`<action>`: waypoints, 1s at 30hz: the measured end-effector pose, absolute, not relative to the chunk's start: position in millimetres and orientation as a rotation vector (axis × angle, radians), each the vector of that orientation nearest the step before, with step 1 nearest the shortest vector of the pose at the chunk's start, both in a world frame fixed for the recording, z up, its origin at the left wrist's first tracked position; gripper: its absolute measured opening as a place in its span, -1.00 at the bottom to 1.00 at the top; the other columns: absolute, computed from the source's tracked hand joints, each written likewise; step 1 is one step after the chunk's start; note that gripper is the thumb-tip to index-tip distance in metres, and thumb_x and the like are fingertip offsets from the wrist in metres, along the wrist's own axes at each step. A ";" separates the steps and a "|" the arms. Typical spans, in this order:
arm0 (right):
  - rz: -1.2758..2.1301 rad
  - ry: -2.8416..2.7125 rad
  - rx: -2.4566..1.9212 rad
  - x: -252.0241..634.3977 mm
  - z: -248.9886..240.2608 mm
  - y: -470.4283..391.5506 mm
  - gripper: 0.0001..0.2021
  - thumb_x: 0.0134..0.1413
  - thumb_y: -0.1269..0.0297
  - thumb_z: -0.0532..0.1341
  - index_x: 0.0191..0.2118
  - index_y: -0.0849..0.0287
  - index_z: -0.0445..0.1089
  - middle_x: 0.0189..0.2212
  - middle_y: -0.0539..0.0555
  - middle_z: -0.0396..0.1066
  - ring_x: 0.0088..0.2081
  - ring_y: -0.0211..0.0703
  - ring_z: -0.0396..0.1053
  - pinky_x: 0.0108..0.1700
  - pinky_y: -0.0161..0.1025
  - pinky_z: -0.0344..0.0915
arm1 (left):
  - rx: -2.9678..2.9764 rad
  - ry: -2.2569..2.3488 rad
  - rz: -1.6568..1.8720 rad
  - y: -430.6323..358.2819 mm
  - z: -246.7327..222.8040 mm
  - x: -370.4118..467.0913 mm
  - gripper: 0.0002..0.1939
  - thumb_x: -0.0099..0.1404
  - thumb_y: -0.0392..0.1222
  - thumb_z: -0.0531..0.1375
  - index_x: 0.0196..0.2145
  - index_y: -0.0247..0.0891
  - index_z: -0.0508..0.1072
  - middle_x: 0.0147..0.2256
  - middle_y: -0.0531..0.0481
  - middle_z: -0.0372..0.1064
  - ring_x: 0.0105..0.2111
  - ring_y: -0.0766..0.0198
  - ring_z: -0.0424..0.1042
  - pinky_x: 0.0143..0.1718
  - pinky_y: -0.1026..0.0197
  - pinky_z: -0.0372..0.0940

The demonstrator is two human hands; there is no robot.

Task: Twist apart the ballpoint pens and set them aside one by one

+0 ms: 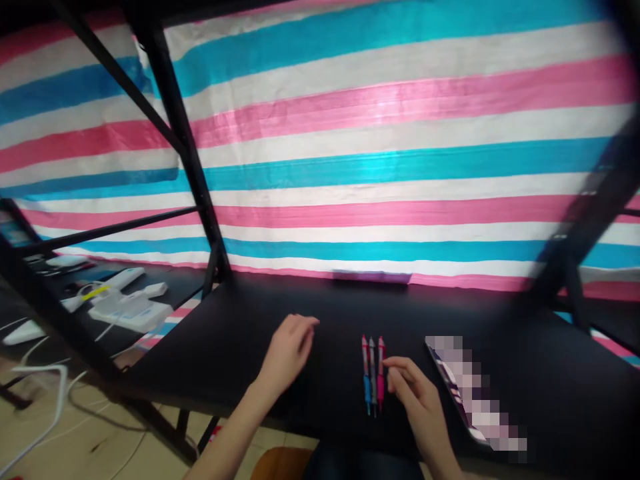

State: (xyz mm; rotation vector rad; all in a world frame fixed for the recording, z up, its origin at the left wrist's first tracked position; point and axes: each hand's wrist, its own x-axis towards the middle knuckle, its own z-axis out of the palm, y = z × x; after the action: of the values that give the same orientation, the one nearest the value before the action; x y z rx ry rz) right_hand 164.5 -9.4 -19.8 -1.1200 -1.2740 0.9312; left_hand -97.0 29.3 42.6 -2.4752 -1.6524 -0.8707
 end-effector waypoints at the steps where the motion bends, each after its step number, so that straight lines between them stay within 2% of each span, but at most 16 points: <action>1: 0.924 -1.247 -1.120 164.4 -20.1 -9.2 -0.69 0.19 0.01 0.22 -0.21 0.18 0.47 -0.57 -0.06 0.30 -0.50 -0.20 0.29 -0.44 -0.33 0.22 | -2.617 -1.511 -0.837 23.0 41.2 -84.3 -0.68 0.41 -0.34 0.05 0.03 -0.11 0.43 -0.09 -0.05 0.48 -0.06 0.17 0.41 0.01 0.09 0.31; 2: 0.916 -1.219 -1.120 164.3 -20.5 -9.1 -0.69 0.19 0.01 0.23 -0.21 0.18 0.47 -0.56 -0.07 0.29 -0.50 -0.21 0.28 -0.44 -0.33 0.21 | -2.766 -1.337 -0.782 17.7 38.8 -72.0 -0.64 0.38 -0.37 0.10 0.06 -0.06 0.42 -0.07 -0.01 0.50 -0.06 0.18 0.40 0.00 0.12 0.32; 3: 0.907 -1.191 -1.120 164.3 -21.0 -8.9 -0.70 0.19 0.03 0.23 -0.20 0.18 0.46 -0.56 -0.08 0.27 -0.49 -0.21 0.27 -0.43 -0.33 0.21 | -2.894 -1.133 -0.678 13.7 35.7 -61.0 -0.59 0.37 -0.40 0.10 0.11 -0.10 0.37 -0.02 -0.04 0.49 -0.03 0.14 0.38 0.00 0.09 0.32; 5: 0.897 -1.150 -1.116 164.1 -21.9 -8.5 -0.73 0.20 0.05 0.23 -0.19 0.17 0.46 -0.56 -0.08 0.26 -0.49 -0.21 0.26 -0.42 -0.32 0.21 | -2.930 -1.003 -0.558 10.7 28.5 -44.7 -0.58 0.37 -0.44 0.09 0.12 -0.14 0.34 0.01 -0.05 0.49 -0.01 0.11 0.36 -0.01 0.04 0.31; 10: 0.916 -1.122 -1.107 162.4 -18.8 -7.0 -0.75 0.21 0.08 0.22 -0.22 0.17 0.46 -0.57 -0.09 0.23 -0.50 -0.23 0.21 -0.44 -0.32 0.15 | -2.882 -0.922 -0.469 22.3 16.2 -34.5 -0.74 0.36 -0.40 0.17 -0.02 -0.21 0.39 -0.07 -0.05 0.49 -0.06 0.10 0.38 -0.06 0.07 0.30; 14: 0.950 -1.097 -1.101 162.2 -13.0 -7.1 -0.74 0.21 0.06 0.22 -0.23 0.18 0.47 -0.56 -0.10 0.21 -0.50 -0.24 0.19 -0.43 -0.32 0.15 | -2.877 -0.870 -0.410 30.7 14.7 -36.2 -0.77 0.31 -0.37 0.25 -0.08 -0.24 0.40 -0.14 -0.01 0.49 -0.10 0.09 0.39 -0.10 0.07 0.29; 19: 0.939 -1.103 -1.120 157.8 -11.6 -8.2 -0.73 0.22 0.05 0.21 -0.24 0.17 0.47 -0.55 -0.09 0.22 -0.50 -0.24 0.20 -0.43 -0.33 0.17 | -2.831 -0.830 -0.422 36.6 9.9 -33.9 -0.85 0.32 -0.33 0.25 -0.15 -0.19 0.43 -0.15 -0.02 0.44 -0.16 0.11 0.40 -0.19 0.10 0.29; 23: 0.830 -1.184 -1.166 161.7 -12.2 -15.8 -0.75 0.27 0.09 0.17 -0.19 0.14 0.47 -0.51 -0.04 0.31 -0.48 -0.20 0.28 -0.42 -0.30 0.22 | -2.782 -0.780 -0.509 39.6 3.5 -32.4 -0.86 0.36 -0.36 0.20 -0.16 -0.16 0.44 -0.14 -0.02 0.45 -0.12 0.12 0.40 -0.14 0.09 0.29; 25: 0.634 -1.253 -1.204 179.7 -12.3 -21.3 -0.79 0.28 0.13 0.17 -0.16 0.11 0.48 -0.42 0.02 0.40 -0.43 -0.15 0.34 -0.37 -0.26 0.26 | -2.777 -0.766 -0.535 40.4 0.9 -32.9 -0.84 0.36 -0.37 0.18 -0.15 -0.16 0.44 -0.10 -0.02 0.47 -0.09 0.12 0.40 -0.11 0.09 0.30; 27: 0.322 -1.266 -1.278 210.7 -13.9 -26.0 -0.81 0.25 0.14 0.19 -0.16 0.08 0.50 -0.28 0.10 0.47 -0.23 -0.01 0.41 -0.18 -0.16 0.30 | -2.788 -0.753 -0.544 41.2 -0.8 -34.0 -0.81 0.37 -0.40 0.16 -0.13 -0.17 0.44 -0.07 -0.02 0.49 -0.07 0.13 0.41 -0.08 0.08 0.30; 30: 0.068 -1.314 -1.484 265.7 -22.6 -29.8 -0.71 0.26 0.09 0.16 -0.03 0.08 0.48 -0.04 0.19 0.47 0.04 0.16 0.34 0.05 0.03 0.24 | -2.789 -0.738 -0.565 42.5 -2.2 -35.9 -0.76 0.37 -0.44 0.11 -0.13 -0.16 0.45 -0.05 -0.01 0.51 -0.06 0.13 0.42 -0.06 0.08 0.32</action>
State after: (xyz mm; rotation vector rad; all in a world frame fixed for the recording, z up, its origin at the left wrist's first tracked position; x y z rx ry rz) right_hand 265.7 -29.8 -22.6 -1.4844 -1.3138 0.0681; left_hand -35.9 42.5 -2.2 -2.7890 -0.7384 -0.5652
